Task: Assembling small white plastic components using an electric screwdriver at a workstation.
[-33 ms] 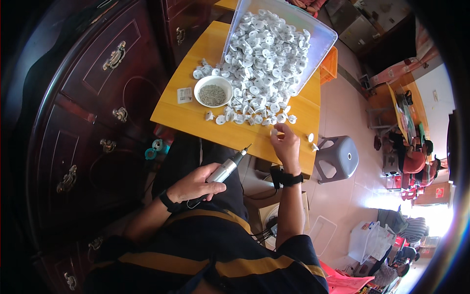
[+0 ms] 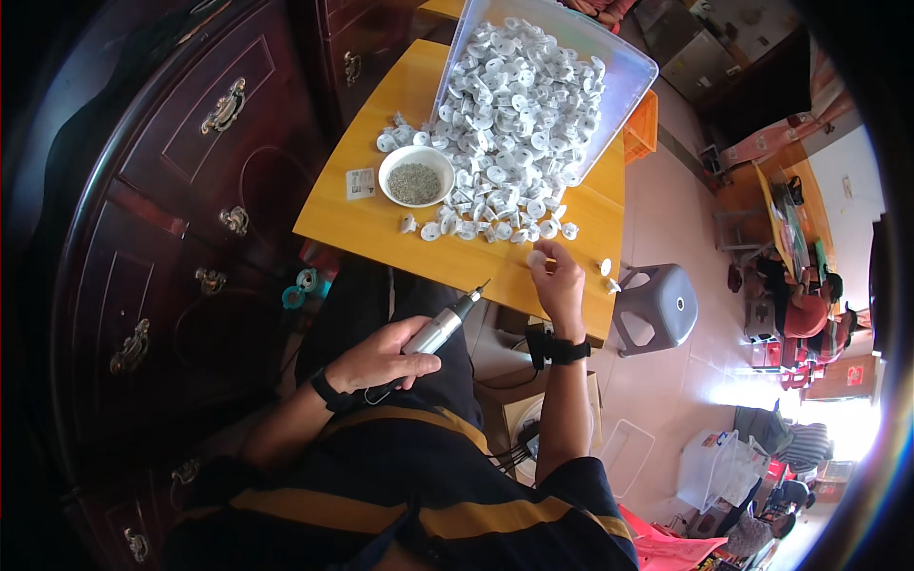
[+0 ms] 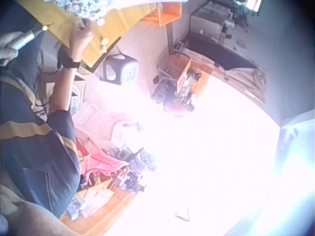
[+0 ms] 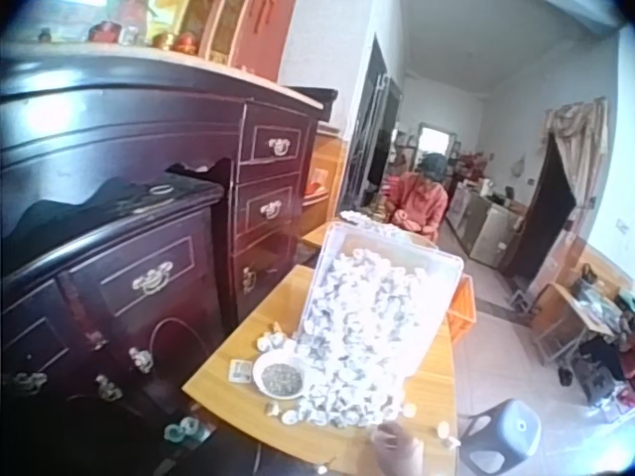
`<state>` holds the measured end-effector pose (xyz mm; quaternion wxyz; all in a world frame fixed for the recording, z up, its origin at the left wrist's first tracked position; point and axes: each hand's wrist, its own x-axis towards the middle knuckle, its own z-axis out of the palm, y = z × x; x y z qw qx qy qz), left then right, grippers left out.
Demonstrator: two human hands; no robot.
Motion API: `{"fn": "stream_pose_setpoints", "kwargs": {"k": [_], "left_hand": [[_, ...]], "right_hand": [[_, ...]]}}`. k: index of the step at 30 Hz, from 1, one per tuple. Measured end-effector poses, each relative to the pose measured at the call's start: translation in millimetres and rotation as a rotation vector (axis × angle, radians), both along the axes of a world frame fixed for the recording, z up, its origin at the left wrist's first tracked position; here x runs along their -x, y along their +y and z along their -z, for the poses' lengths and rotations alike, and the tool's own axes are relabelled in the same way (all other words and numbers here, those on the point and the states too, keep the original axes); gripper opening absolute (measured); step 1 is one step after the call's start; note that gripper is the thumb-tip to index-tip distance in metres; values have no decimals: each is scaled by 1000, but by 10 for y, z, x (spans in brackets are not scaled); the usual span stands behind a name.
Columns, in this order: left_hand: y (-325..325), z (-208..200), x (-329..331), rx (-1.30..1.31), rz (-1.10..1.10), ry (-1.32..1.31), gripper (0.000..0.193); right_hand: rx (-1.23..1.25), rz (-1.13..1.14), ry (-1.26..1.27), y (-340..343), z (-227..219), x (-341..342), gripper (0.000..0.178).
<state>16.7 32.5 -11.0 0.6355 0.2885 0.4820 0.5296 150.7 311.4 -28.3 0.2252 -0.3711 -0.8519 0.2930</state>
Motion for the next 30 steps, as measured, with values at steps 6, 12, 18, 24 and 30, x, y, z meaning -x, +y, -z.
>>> {"fn": "stream_pose_setpoints", "kwargs": {"k": [6, 12, 18, 24, 30], "left_hand": [[62, 21, -34, -18, 13, 36, 49], [116, 9, -12, 4, 22, 23, 53], [203, 16, -25, 11, 20, 22, 50], [309, 111, -58, -14, 2, 21, 44], [342, 142, -83, 3, -17, 36, 42]], "right_hand": [[630, -44, 484, -105, 187, -110, 15], [755, -31, 677, -305, 241, -36, 25], [793, -9, 575, -359, 234, -41, 25], [762, -65, 522, -322, 329, -75, 28], [740, -56, 500, -324, 357, -76, 27]]}}
